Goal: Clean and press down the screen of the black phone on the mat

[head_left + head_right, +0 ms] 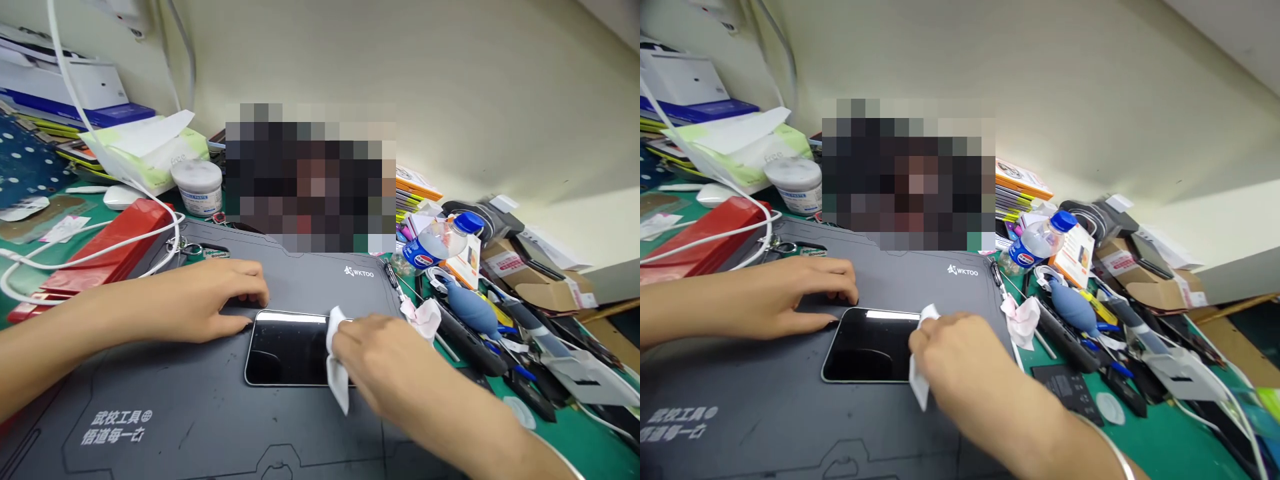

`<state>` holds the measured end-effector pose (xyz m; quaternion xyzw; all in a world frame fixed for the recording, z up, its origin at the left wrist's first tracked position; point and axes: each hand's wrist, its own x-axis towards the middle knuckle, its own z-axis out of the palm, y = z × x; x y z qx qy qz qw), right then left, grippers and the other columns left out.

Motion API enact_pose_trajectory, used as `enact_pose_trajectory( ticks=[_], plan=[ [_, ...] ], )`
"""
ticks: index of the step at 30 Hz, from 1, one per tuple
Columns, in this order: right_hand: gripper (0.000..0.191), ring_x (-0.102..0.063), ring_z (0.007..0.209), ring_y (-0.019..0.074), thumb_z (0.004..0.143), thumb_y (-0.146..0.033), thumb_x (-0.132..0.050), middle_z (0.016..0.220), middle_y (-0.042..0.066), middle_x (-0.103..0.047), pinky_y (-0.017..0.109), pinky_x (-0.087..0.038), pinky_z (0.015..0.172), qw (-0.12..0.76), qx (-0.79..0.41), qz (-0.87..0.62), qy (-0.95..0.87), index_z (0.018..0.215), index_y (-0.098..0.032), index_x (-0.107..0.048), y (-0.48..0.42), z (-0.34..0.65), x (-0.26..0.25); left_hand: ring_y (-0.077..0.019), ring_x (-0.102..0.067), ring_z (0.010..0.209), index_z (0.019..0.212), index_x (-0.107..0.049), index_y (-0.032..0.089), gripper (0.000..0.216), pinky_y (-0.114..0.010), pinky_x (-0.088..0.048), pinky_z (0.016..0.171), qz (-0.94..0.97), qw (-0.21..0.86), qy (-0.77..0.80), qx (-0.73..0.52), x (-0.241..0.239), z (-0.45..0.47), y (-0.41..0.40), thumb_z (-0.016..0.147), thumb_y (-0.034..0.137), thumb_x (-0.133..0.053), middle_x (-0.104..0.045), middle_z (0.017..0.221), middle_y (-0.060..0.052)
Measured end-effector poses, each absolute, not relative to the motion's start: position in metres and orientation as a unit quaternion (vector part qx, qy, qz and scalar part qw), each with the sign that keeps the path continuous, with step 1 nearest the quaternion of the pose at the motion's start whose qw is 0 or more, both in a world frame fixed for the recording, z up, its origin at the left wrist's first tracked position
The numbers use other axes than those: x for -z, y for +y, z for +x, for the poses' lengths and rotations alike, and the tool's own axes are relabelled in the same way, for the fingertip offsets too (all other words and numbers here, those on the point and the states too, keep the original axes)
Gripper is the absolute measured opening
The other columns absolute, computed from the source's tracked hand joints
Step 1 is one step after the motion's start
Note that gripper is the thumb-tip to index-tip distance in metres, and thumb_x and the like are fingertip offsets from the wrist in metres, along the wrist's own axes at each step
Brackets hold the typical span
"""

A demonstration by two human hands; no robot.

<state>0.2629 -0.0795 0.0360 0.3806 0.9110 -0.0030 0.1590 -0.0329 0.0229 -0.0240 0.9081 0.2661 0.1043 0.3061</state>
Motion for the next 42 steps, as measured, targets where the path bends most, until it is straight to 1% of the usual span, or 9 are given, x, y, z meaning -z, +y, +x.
enact_pose_trajectory(
  ticks=[5, 8, 14, 18, 22, 27, 32, 39, 42],
  plan=[
    [0.030, -0.068, 0.062, 0.0209, 0.081, 0.011, -0.071, 0.077, 0.004, -0.077, 0.037, -0.025, 0.059, 0.274, 0.008, 0.462, 0.844, 0.080, -0.020, -0.071, -0.072, 0.280, -0.058, -0.0218, -0.072, 0.090, 0.108, -0.078, 0.029, 0.019, -0.031, -0.054, 0.078, 0.905, 0.317, 0.259, -0.116, 0.034, -0.038, 0.022, 0.100, 0.034, -0.060, -0.076, 0.108, -0.004],
    [0.031, -0.064, 0.061, 0.0182, 0.080, 0.010, -0.070, 0.077, 0.002, -0.077, 0.035, -0.025, 0.057, 0.292, 0.042, 0.464, 0.835, 0.076, -0.020, -0.070, -0.071, 0.285, -0.063, -0.0220, -0.072, 0.092, 0.110, -0.079, 0.032, 0.021, -0.030, -0.055, 0.081, 0.899, 0.325, 0.272, -0.112, 0.035, -0.038, 0.018, 0.104, 0.037, -0.060, -0.077, 0.109, -0.002],
    [0.031, -0.052, 0.058, 0.0149, 0.087, 0.010, -0.062, 0.074, 0.001, -0.069, 0.033, -0.025, 0.058, 0.248, 0.010, 0.518, 0.818, 0.078, -0.019, -0.066, -0.066, 0.300, -0.073, -0.0170, -0.070, 0.090, 0.108, -0.078, 0.030, 0.027, -0.025, -0.051, 0.082, 0.896, 0.303, 0.306, -0.109, 0.029, -0.034, 0.009, 0.108, 0.029, -0.051, -0.076, 0.107, 0.002],
    [0.028, -0.056, 0.065, 0.0149, 0.095, 0.006, -0.062, 0.080, 0.001, -0.070, 0.032, -0.028, 0.061, 0.209, 0.021, 0.516, 0.831, 0.082, -0.018, -0.067, -0.063, 0.299, -0.070, -0.0176, -0.069, 0.088, 0.109, -0.078, 0.029, 0.028, -0.025, -0.051, 0.078, 0.895, 0.303, 0.312, -0.097, 0.026, -0.033, 0.008, 0.109, 0.031, -0.051, -0.077, 0.107, 0.000],
    [0.024, -0.058, 0.066, 0.0148, 0.098, 0.004, -0.066, 0.084, 0.002, -0.074, 0.033, -0.028, 0.060, 0.210, 0.060, 0.491, 0.843, 0.087, -0.017, -0.073, -0.059, 0.292, -0.060, -0.0175, -0.070, 0.089, 0.110, -0.078, 0.030, 0.027, -0.024, -0.051, 0.075, 0.897, 0.300, 0.311, -0.094, 0.027, -0.034, 0.010, 0.109, 0.031, -0.051, -0.076, 0.108, 0.000],
    [0.022, -0.061, 0.069, 0.0159, 0.101, 0.002, -0.066, 0.087, 0.004, -0.077, 0.034, -0.027, 0.060, 0.212, 0.060, 0.492, 0.842, 0.091, -0.015, -0.076, -0.053, 0.289, -0.055, -0.0169, -0.070, 0.089, 0.109, -0.077, 0.030, 0.025, -0.025, -0.050, 0.081, 0.900, 0.293, 0.308, -0.094, 0.026, -0.034, 0.011, 0.108, 0.030, -0.053, -0.075, 0.107, 0.001],
    [0.025, -0.059, 0.071, 0.0159, 0.104, 0.001, -0.062, 0.088, 0.004, -0.076, 0.034, -0.027, 0.063, 0.190, 0.059, 0.489, 0.849, 0.090, -0.015, -0.076, -0.047, 0.287, -0.052, -0.0177, -0.070, 0.092, 0.110, -0.077, 0.030, 0.027, -0.026, -0.051, 0.084, 0.900, 0.297, 0.304, -0.092, 0.024, -0.033, 0.010, 0.108, 0.031, -0.051, -0.076, 0.108, 0.000],
    [0.026, -0.059, 0.078, 0.0169, 0.108, -0.005, -0.062, 0.089, 0.003, -0.074, 0.034, -0.029, 0.067, 0.150, 0.077, 0.474, 0.864, 0.090, -0.016, -0.076, -0.046, 0.281, -0.047, -0.0172, -0.072, 0.091, 0.111, -0.079, 0.029, 0.028, -0.025, -0.053, 0.083, 0.905, 0.292, 0.295, -0.090, 0.023, -0.034, 0.015, 0.106, 0.029, -0.052, -0.077, 0.108, 0.000],
    [0.025, -0.055, 0.075, 0.0167, 0.107, -0.006, -0.063, 0.088, 0.003, -0.073, 0.034, -0.027, 0.065, 0.136, 0.081, 0.475, 0.866, 0.089, -0.016, -0.076, -0.045, 0.278, -0.043, -0.0177, -0.073, 0.089, 0.114, -0.079, 0.030, 0.025, -0.025, -0.054, 0.079, 0.914, 0.295, 0.268, -0.074, 0.028, -0.039, 0.023, 0.107, 0.033, -0.056, -0.077, 0.109, 0.000]
  ],
)
